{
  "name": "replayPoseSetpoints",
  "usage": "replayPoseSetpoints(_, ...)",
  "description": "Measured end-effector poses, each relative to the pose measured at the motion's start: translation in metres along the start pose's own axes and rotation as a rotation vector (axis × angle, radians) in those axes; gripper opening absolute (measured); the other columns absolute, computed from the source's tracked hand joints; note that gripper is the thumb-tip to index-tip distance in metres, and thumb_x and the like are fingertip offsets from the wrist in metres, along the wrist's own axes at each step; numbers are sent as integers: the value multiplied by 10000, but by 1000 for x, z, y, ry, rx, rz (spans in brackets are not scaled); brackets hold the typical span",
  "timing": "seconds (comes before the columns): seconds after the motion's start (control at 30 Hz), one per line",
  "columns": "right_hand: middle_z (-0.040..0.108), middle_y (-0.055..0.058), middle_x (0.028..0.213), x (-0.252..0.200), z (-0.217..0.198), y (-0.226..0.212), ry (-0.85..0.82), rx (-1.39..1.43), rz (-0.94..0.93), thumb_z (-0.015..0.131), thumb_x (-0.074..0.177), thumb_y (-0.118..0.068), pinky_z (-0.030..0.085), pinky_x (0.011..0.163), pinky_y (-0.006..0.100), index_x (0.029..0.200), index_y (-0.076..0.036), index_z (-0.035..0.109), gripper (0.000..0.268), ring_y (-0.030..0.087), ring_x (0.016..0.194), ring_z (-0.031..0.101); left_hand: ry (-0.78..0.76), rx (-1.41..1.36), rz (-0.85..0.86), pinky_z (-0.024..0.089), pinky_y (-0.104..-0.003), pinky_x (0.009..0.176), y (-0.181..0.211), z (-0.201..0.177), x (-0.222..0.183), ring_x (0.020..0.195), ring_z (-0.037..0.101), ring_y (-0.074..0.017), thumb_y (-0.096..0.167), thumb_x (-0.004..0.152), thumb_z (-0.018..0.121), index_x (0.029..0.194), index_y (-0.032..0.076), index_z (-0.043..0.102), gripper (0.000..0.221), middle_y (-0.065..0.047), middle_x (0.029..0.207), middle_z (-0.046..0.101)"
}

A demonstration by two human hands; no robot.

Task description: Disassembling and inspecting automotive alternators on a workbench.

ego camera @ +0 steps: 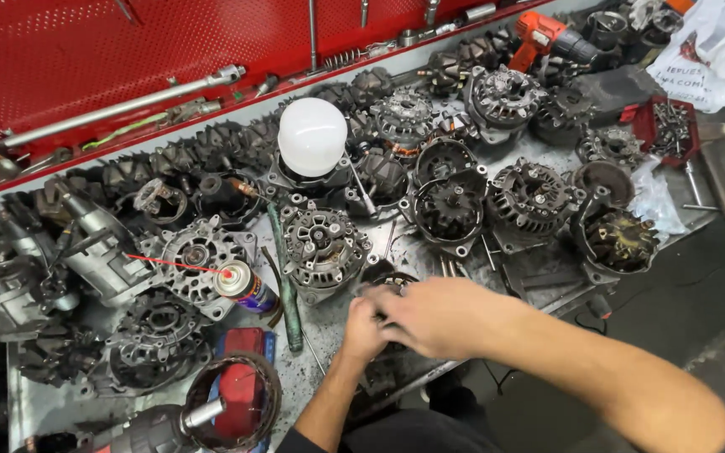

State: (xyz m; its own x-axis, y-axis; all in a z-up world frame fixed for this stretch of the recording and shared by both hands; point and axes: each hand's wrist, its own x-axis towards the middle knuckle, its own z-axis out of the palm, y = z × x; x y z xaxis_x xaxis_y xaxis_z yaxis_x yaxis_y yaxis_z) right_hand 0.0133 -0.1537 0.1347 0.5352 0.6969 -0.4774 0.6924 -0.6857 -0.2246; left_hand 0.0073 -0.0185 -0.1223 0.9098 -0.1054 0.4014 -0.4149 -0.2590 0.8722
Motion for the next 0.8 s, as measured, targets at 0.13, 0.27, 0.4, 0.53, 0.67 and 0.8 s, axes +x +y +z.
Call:
replayPoseSetpoints(0.13, 748, 217, 918, -11, -23, 7, -75, -83, 286, 419, 1044, -444, 625, 701, 562, 1392, -33, 487, 542, 427, 863, 765, 19, 3, -128, 575, -360, 809, 8, 1, -1, 901, 768, -241, 238, 753, 876, 1050, 198, 763, 320, -10, 906, 801)
replayPoseSetpoints(0.27, 696, 273, 1150, 1, -43, 0, 72, -10, 188, 410, 1029, -313, 582, 790, 630, 1549, -4, 313, 613, 484, 993, 723, 65, 3, -127, 578, -405, 725, 40, -9, 5, 796, 754, -332, 158, 733, 854, 908, 144, 739, 209, -85, 778, 767)
replayPoseSetpoints(0.4, 674, 278, 1252, -16, -68, -13, 194, 35, 22, 549, 1010, -291, 571, 838, 656, 1542, 6, 375, 633, 500, 1056, 696, 202, -90, -286, 552, -353, 664, 103, -33, 29, 634, 675, -215, 91, 796, 716, 874, 126, 727, 87, -101, 664, 701)
replayPoseSetpoints(0.53, 730, 196, 1145, -17, -66, 17, 184, 136, 327, 595, 980, -373, 587, 885, 583, 1534, -175, 456, 605, 455, 1044, 719, 154, -436, -404, 481, -305, 642, 113, -31, 41, 687, 571, -134, 168, 805, 822, 871, 113, 723, 131, 10, 716, 657)
replayPoseSetpoints(0.67, 796, 142, 1083, -16, -27, 70, 450, 407, 164, 657, 905, -302, 582, 831, 475, 1288, -96, 660, 435, 360, 939, 741, 72, -1015, -956, 411, -548, 991, 104, -21, 39, 1169, 516, -373, 339, 899, 611, 1318, -5, 592, 543, -260, 1299, 582)
replayPoseSetpoints(0.8, 811, 6, 796, -21, 8, 90, 503, 612, 186, 690, 874, -276, 523, 528, 286, 1183, -109, 743, 355, 131, 560, 627, -116, -881, -938, 451, -365, 981, 123, -24, 40, 1139, 585, -276, 133, 813, 556, 1372, -55, 586, 591, -204, 1272, 665)
